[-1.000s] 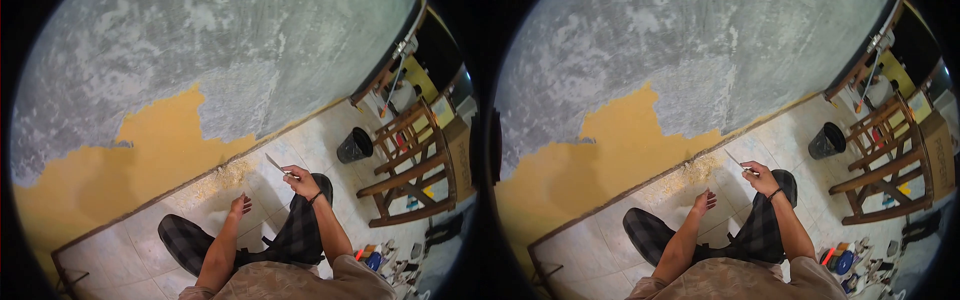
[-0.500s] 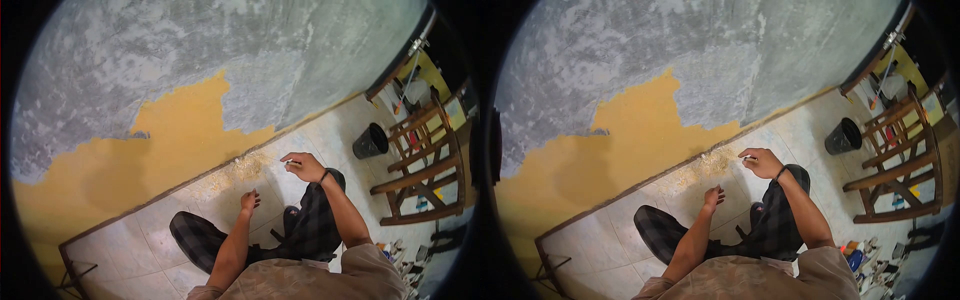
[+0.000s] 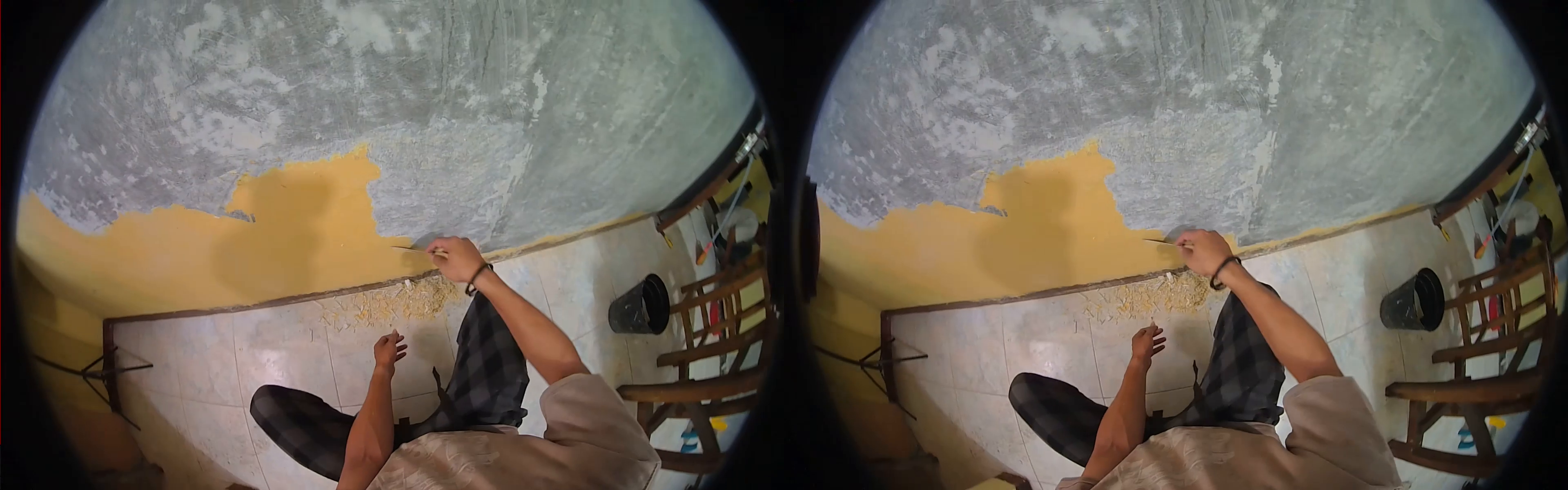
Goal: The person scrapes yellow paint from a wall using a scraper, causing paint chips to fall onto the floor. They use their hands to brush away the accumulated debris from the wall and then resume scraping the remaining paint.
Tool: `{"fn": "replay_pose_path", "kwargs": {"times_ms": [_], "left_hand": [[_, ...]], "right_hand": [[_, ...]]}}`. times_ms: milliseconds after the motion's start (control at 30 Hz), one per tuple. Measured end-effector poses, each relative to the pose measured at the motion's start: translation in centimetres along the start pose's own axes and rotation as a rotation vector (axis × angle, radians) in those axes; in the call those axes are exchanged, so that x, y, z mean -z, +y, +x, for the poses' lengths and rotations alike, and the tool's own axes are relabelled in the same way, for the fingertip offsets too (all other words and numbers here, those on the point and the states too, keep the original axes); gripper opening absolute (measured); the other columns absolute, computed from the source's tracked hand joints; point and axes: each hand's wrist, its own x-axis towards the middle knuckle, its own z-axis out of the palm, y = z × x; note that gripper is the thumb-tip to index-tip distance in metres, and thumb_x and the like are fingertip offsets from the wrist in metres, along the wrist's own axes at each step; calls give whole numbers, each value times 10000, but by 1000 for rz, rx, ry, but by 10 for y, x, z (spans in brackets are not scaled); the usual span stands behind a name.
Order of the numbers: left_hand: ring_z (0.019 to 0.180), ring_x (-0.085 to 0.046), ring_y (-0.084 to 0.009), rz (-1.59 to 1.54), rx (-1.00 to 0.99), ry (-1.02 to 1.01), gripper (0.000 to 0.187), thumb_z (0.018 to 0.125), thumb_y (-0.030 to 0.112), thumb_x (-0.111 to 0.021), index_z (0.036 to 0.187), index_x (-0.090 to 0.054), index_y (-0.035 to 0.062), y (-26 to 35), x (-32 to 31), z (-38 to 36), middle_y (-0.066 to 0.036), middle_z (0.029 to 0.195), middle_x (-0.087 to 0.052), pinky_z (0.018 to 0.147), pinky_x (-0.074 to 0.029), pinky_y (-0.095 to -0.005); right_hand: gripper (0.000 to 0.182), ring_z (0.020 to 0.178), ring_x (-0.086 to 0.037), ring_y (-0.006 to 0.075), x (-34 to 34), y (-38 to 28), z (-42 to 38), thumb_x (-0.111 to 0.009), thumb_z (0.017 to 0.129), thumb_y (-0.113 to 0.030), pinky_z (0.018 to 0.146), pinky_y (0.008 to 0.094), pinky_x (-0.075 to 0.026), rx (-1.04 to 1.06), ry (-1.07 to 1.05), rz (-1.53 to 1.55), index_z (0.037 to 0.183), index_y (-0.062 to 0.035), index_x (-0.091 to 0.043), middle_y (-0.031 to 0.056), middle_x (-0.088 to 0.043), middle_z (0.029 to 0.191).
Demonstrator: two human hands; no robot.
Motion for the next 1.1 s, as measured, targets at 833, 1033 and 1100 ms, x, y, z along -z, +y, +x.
{"fn": "replay_pose_path", "kwargs": {"times_ms": [833,1033,1100], "left_hand": [[953,-624,-289,-72,-63,84,413,921,375,-566,1126,-521,19,8,29,-21,-106,1141,-600,794,-522,-413],[918,-639,-272,43,59,96,419,924,355,-575,1141,-515,2,-12,36,-12,-128,1118,-618,755,-535,-395],[884,-647,-259,81,-51,91,402,931,339,-568,1140,-513,0,-1,30,-9,-129,1097,-627,724,-541,-377]], "right_hand": [[159,772,-647,113,-39,53,-28,-611,877,-89,705,257,-515,-24,145,658,1012,-18,-657,62,-695,841],[171,729,-609,95,-50,49,-12,-622,889,-130,671,252,-492,-57,94,707,1022,-24,-648,44,-680,821],[181,721,-602,98,-62,14,-7,-611,900,-145,660,252,-485,-60,27,652,1028,-22,-643,42,-675,815]]}}
